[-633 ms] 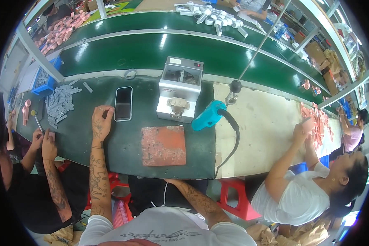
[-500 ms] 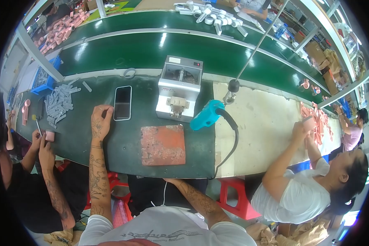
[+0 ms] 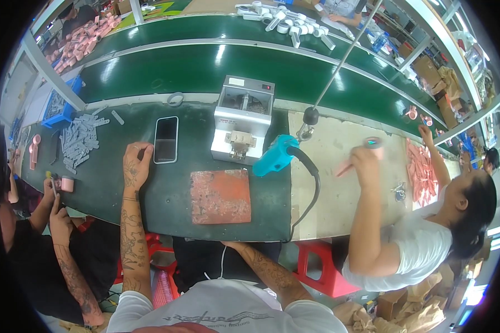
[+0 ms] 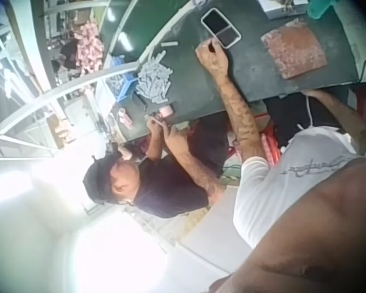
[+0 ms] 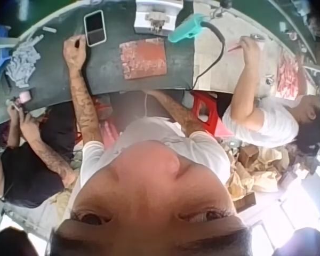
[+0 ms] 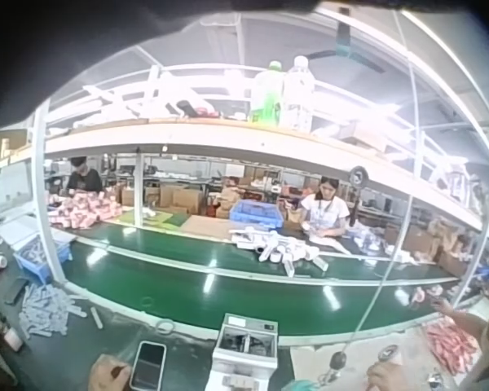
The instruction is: The person assembles handheld fans by positioning plastic casing components by hand and driving screws into them using an electric screwdriver on an assembly line.
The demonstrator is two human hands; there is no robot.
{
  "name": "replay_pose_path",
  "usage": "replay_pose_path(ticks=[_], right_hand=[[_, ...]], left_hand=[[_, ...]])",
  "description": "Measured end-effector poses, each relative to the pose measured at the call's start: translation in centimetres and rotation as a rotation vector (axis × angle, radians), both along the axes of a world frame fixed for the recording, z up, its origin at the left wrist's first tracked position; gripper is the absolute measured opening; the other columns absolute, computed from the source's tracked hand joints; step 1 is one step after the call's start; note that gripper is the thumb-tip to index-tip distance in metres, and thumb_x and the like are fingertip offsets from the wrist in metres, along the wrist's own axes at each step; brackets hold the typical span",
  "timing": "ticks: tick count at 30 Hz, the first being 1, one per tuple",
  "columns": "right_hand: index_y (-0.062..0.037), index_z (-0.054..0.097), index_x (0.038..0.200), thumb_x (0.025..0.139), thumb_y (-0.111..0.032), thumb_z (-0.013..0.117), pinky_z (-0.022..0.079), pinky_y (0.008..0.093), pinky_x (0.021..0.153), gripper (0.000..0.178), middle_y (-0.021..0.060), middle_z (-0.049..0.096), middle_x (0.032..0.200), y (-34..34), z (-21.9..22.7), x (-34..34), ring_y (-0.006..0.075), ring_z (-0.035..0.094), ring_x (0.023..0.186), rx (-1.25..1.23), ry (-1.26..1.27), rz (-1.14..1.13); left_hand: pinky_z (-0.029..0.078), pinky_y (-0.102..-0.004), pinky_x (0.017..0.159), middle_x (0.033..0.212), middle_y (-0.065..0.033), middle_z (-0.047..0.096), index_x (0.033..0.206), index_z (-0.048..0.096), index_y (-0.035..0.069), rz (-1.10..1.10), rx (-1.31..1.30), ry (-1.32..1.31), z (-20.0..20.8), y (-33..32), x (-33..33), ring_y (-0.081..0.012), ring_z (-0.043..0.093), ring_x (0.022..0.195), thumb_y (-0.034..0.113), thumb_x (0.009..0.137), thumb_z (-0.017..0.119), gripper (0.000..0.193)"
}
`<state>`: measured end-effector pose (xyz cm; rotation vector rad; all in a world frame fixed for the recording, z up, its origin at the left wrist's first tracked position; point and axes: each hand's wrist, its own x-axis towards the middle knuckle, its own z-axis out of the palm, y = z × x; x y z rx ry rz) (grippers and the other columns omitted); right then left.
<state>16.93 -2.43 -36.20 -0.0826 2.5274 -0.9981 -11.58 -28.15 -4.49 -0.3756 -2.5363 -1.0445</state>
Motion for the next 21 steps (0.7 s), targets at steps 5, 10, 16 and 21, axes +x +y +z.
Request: replay_pose_path(ticks=[5,10,16,21], right_hand=[[-0.0066,0.070,0.122,0.105,-0.031,0.061,0.052,0.0488,0.100,0.032,0.0175,0.071,0.119,-0.3,2.7,-0.7,0.0324,0.065,0.112,-0.007,0.008,0.019],[-0.0048,0.069,0.126,0.105,-0.028,0.063,0.051,0.0512,0.101,0.032,0.0219,0.070,0.126,-1.6,6.7,-1.3,0.0380,0.064,0.116,-0.154,0.219,-0.034],[-0.0054,0.065,0.138,0.104,-0.022,0.066,0.047,0.0495,0.111,0.038,0.0203,0.063,0.142,-1.8,25.6,2.2,0.0406,0.055,0.138,-0.292,0.237,0.197],[-0.0078,0.075,0.117,0.101,-0.018,0.069,0.054,0.0458,0.096,0.019,0.0096,0.074,0.117,1.1,36.2,3.7,0.0296,0.071,0.111,-0.767,0.158,0.394]], left_hand=[[0.051,-0.0432,0.101,0.106,-0.0104,0.076,0.099,0.076,0.004,0.011,0.005,-0.007,0.3,-0.1,0.2,-0.0334,0.066,0.112,0.020,0.099,0.072,0.017],[0.054,-0.0427,0.098,0.104,-0.0110,0.076,0.100,0.076,0.006,-0.007,0.079,0.104,-0.6,-0.5,0.1,-0.0328,0.068,0.108,0.016,0.094,0.077,0.012],[0.051,-0.0452,0.100,0.105,-0.0117,0.075,0.099,0.076,0.006,0.019,0.080,0.021,-0.8,-0.6,0.6,-0.0347,0.065,0.110,0.022,0.095,0.076,0.016],[0.052,-0.0458,0.097,0.103,-0.0126,0.075,0.098,0.076,0.006,-0.031,0.082,0.076,-1.4,-0.2,-0.4,-0.0342,0.067,0.105,0.021,0.094,0.076,0.016]])
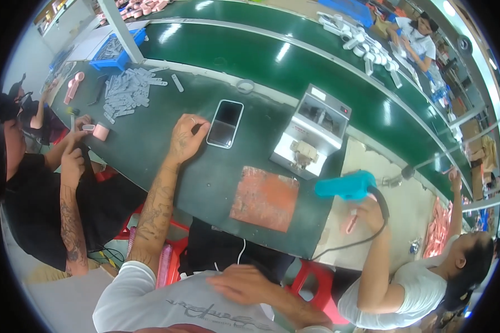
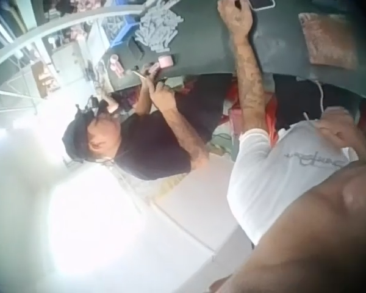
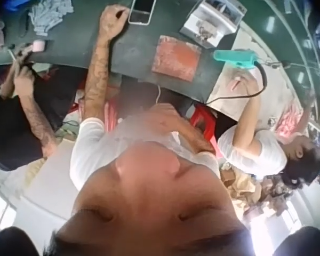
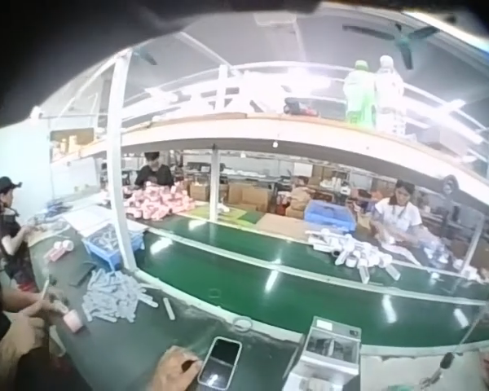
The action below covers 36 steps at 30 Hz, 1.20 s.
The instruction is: The person assembles handheld fans by positioning plastic casing components by hand and driving screws into them using an electric screwdriver on an assembly line.
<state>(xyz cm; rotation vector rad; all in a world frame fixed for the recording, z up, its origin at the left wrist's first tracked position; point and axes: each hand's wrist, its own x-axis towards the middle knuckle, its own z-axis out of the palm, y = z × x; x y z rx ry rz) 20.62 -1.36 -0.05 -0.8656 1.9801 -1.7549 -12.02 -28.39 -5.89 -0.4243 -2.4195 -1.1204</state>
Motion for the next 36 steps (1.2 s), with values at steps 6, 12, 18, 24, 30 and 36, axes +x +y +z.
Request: replay_pose_path(ticks=[6,12,18,24,30,36], right_hand=[[-0.0010,0.042,0.147,0.099,-0.024,0.071,0.042,0.0439,0.108,0.060,0.0161,0.050,0.140,2.5,1.2,-10.0,0.0272,0.052,0.127,-0.229,0.633,-1.225],[0.0000,0.020,0.167,0.093,-0.029,0.084,0.036,0.0468,0.121,0.102,0.0197,0.033,0.167,5.3,2.4,-16.1,0.0305,0.043,0.146,-0.191,0.391,-1.483],[-0.0011,0.049,0.148,0.101,-0.014,0.075,0.052,0.0302,0.093,0.055,0.0043,0.071,0.107,6.9,3.3,-18.3,0.0127,0.066,0.098,-0.163,0.074,-1.259],[-0.0015,0.056,0.130,0.100,-0.013,0.076,0.053,0.0300,0.078,0.037,0.0043,0.067,0.102,7.5,1.6,-12.2,0.0131,0.065,0.087,-0.317,0.047,-1.326],[0.0004,0.057,0.121,0.097,-0.013,0.069,0.049,0.0302,0.068,0.030,0.0053,0.064,0.085,7.2,3.6,-4.5,0.0141,0.061,0.073,-0.423,0.053,-1.376],[0.0002,0.055,0.133,0.093,-0.017,0.081,0.050,0.0272,0.075,0.050,0.0043,0.066,0.099,7.7,3.1,-1.0,0.0113,0.060,0.084,-0.414,0.019,-1.337]], left_hand=[[0.056,-0.0360,0.091,0.104,-0.0126,0.076,0.103,0.077,0.002,0.020,0.206,-0.003,0.2,-1.2,0.0,-0.0259,0.072,0.098,0.015,0.098,0.077,0.014],[0.056,-0.0344,0.089,0.102,-0.0113,0.075,0.105,0.076,0.000,0.008,0.132,0.043,1.5,1.0,1.0,-0.0223,0.072,0.094,0.019,0.100,0.076,0.020],[0.055,-0.0338,0.088,0.105,-0.0099,0.075,0.111,0.075,0.001,0.110,0.233,0.028,1.5,3.6,3.9,-0.0193,0.069,0.093,0.019,0.103,0.072,0.020],[0.055,-0.0333,0.091,0.106,-0.0108,0.073,0.117,0.071,0.001,-0.407,0.329,0.067,9.4,14.6,12.0,-0.0200,0.069,0.097,0.005,0.101,0.068,0.017],[0.057,-0.0431,0.090,0.106,-0.0181,0.072,0.110,0.070,0.002,-0.776,0.063,-0.115,9.2,28.2,12.3,-0.0315,0.072,0.102,0.035,0.102,0.069,0.034],[0.052,-0.0496,0.102,0.120,-0.0182,0.073,0.125,0.065,0.003,-0.700,-0.445,-0.335,6.1,37.9,12.9,-0.0379,0.068,0.119,0.066,0.091,0.064,0.072]])
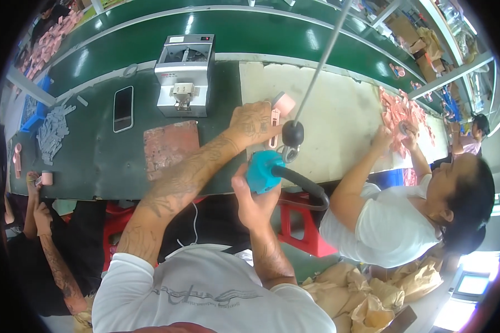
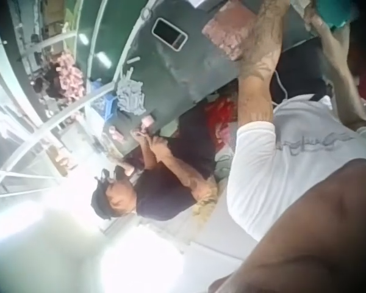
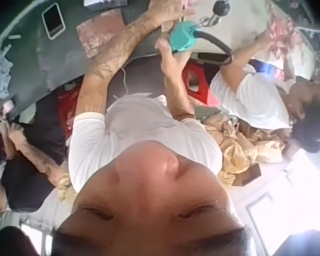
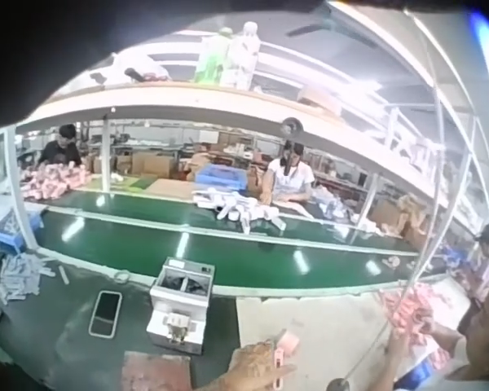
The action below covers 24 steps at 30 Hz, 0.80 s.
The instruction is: The person assembles handheld fans by positioning plastic casing components by hand and driving screws into them using an electric screwdriver on an assembly line.
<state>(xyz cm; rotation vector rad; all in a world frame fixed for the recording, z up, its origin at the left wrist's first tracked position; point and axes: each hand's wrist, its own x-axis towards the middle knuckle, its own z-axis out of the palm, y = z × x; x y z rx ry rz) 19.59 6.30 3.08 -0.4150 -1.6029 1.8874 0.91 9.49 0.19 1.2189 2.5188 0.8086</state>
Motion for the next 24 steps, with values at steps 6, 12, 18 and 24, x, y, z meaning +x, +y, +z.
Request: replay_pose_path(ticks=[6,12,18,24], right_hand=[[0.0052,0.049,0.133,0.101,-0.058,0.067,0.046,0.0292,0.066,0.073,0.0099,0.064,0.081,1.5,0.5,0.1,0.0159,0.060,0.068,0.237,0.023,-0.029],[0.0081,0.054,0.140,0.105,-0.052,0.063,0.049,0.0334,0.084,0.070,0.0122,0.068,0.103,2.2,0.6,-1.9,0.0189,0.065,0.093,0.266,-0.066,0.040],[0.0118,0.049,0.145,0.104,-0.057,0.062,0.048,0.0387,0.085,0.081,0.0101,0.064,0.095,0.2,2.2,-3.8,0.0225,0.062,0.087,0.032,-0.003,0.243],[-0.0043,0.056,0.103,0.099,-0.071,0.063,0.042,0.0369,0.065,0.067,0.0064,0.052,0.078,-2.0,4.6,-8.8,0.0206,0.050,0.069,-0.098,0.192,0.380]], left_hand=[[0.057,-0.0498,0.087,0.106,-0.0202,0.074,0.106,0.072,0.007,0.157,0.128,-0.058,-1.3,-1.8,0.2,-0.0410,0.072,0.100,0.049,0.092,0.070,0.045],[0.054,-0.0502,0.084,0.091,-0.0144,0.073,0.101,0.070,0.007,0.070,0.495,0.149,1.6,-13.2,2.3,-0.0401,0.070,0.091,0.036,0.097,0.074,0.029],[0.053,-0.0500,0.095,0.108,-0.0119,0.074,0.107,0.076,0.009,0.111,0.198,-0.162,3.1,-21.6,0.2,-0.0339,0.070,0.109,0.033,0.097,0.076,0.026],[0.052,-0.0459,0.098,0.120,-0.0094,0.070,0.116,0.078,0.011,0.030,0.378,0.259,-0.8,-23.8,-0.9,-0.0308,0.065,0.113,0.034,0.096,0.075,0.031]])
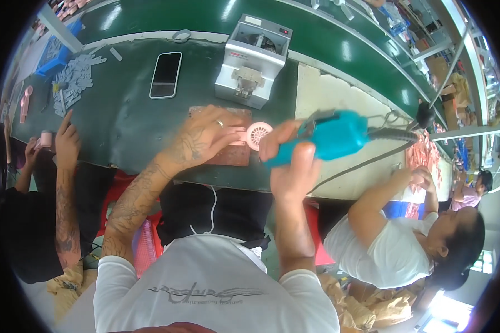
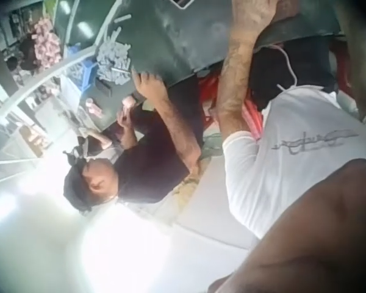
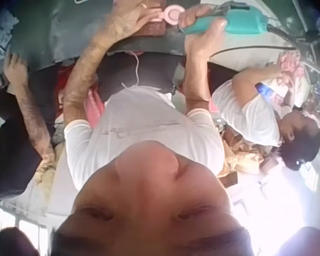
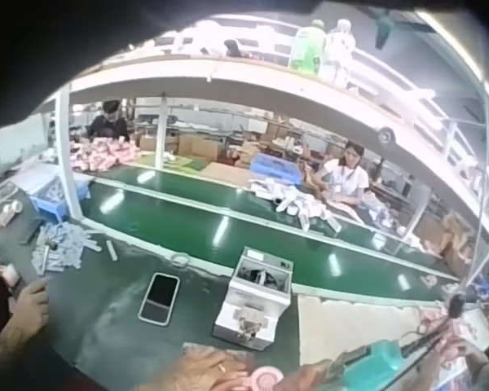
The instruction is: The person assembles handheld fans by positioning plastic casing components by hand and driving screws into them using an electric screwdriver on an assembly line.
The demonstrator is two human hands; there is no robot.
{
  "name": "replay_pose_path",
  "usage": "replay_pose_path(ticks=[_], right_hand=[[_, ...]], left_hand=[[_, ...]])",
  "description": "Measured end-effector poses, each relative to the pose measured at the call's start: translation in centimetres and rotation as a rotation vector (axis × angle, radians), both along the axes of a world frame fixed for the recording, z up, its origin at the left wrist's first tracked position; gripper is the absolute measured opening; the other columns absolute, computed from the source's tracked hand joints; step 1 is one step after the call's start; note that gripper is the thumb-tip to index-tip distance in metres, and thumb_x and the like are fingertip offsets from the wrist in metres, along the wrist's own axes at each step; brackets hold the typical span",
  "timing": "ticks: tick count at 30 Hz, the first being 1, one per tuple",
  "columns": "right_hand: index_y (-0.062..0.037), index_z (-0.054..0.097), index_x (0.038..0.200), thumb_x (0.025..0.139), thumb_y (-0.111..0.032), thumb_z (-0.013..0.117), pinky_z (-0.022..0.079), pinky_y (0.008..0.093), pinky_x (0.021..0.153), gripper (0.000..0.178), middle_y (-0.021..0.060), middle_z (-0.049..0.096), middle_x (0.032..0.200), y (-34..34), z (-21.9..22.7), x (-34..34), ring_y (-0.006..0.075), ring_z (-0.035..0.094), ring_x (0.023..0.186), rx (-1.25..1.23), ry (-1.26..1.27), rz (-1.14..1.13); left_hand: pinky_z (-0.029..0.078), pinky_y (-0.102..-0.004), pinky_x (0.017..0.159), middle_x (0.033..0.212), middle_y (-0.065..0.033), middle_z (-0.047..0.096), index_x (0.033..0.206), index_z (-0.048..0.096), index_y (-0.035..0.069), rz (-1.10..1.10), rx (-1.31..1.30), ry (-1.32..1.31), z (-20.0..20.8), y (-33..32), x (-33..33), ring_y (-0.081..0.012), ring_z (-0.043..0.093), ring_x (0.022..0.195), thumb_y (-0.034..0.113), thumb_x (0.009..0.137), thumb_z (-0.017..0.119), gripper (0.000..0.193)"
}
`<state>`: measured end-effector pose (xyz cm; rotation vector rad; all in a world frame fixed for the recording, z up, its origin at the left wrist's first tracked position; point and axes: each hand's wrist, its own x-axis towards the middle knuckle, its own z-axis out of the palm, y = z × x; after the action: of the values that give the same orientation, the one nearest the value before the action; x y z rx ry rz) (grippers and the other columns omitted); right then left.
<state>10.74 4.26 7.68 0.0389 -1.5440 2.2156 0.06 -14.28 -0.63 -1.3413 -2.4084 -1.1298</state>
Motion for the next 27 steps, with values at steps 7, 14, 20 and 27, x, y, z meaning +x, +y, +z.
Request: replay_pose_path(ticks=[7,14,20,27], right_hand=[[0.0018,0.067,0.113,0.108,-0.028,0.067,0.049,0.0299,0.072,0.030,0.0019,0.064,0.078,-0.9,-0.2,-11.3,0.0128,0.061,0.073,0.313,0.139,-0.216],[0.0015,0.065,0.107,0.110,-0.035,0.066,0.050,0.0298,0.065,0.037,0.0031,0.063,0.076,-1.2,-2.3,-14.8,0.0140,0.062,0.069,0.474,0.138,-0.233],[0.0001,0.064,0.104,0.110,-0.036,0.065,0.050,0.0302,0.062,0.036,0.0039,0.062,0.075,-0.8,-2.6,-14.7,0.0145,0.062,0.067,0.462,0.070,-0.181],[0.0043,0.066,0.112,0.108,-0.041,0.066,0.050,0.0324,0.063,0.046,0.0054,0.061,0.075,-0.8,-1.3,-8.5,0.0173,0.061,0.067,0.411,-0.048,-0.169]], left_hand=[[0.052,-0.0464,0.098,0.116,-0.0075,0.070,0.117,0.076,0.011,0.009,0.042,0.091,-0.8,0.3,0.0,-0.0304,0.065,0.112,0.037,0.097,0.074,0.033],[0.052,-0.0459,0.099,0.118,-0.0070,0.071,0.119,0.075,0.012,0.055,0.037,0.020,-0.7,0.2,0.6,-0.0309,0.065,0.112,0.040,0.097,0.074,0.036],[0.054,-0.0441,0.097,0.115,-0.0084,0.071,0.116,0.073,0.010,0.072,0.005,0.028,-0.5,0.4,0.5,-0.0313,0.065,0.115,0.044,0.097,0.072,0.039],[0.054,-0.0465,0.099,0.117,-0.0103,0.071,0.118,0.073,0.009,0.108,-0.008,0.019,-1.4,0.6,0.8,-0.0343,0.065,0.119,0.048,0.097,0.072,0.044]])
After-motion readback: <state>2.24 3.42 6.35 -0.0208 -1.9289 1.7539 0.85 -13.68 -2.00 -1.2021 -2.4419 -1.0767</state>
